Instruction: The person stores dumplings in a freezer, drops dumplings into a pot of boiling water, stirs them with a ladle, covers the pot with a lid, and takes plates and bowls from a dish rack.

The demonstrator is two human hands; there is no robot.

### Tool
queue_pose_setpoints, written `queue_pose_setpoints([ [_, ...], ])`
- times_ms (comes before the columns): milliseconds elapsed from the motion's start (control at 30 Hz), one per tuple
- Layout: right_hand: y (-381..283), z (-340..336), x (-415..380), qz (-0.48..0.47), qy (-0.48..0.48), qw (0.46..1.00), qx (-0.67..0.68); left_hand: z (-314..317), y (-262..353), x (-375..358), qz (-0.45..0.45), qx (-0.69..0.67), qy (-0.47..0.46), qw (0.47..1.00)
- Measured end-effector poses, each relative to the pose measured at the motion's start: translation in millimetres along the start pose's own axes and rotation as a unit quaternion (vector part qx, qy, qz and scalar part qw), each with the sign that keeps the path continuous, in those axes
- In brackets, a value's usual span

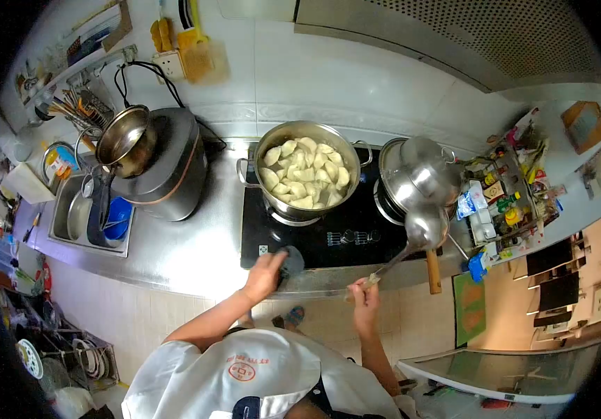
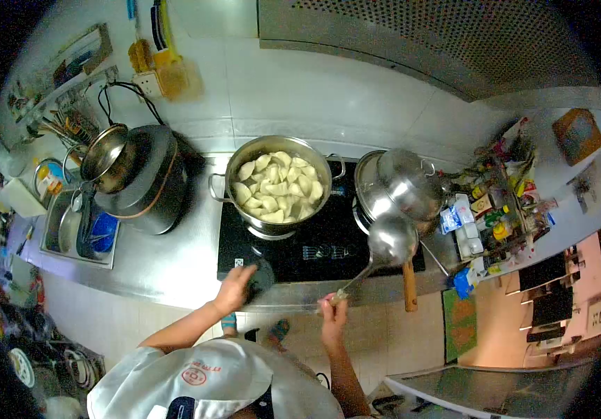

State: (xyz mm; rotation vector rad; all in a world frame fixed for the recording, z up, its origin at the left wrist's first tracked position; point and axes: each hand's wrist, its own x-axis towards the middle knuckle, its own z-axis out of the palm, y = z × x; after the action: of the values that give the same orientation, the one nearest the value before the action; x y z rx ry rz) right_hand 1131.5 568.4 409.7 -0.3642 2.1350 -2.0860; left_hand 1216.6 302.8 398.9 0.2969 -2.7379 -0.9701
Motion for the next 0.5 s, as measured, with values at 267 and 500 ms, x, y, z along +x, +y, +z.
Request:
queue_pose_setpoints([
  [267,-157,27,21,-0.045,-0.032,0.993,-0.104,-56,-62,-7,-0.051,0.014,0.118,0.992],
  [500,-199,3,53,-0.032,-0.128,0.948,-0.289,-58,-65,4,-0.032,0.135,0.056,0.989],
])
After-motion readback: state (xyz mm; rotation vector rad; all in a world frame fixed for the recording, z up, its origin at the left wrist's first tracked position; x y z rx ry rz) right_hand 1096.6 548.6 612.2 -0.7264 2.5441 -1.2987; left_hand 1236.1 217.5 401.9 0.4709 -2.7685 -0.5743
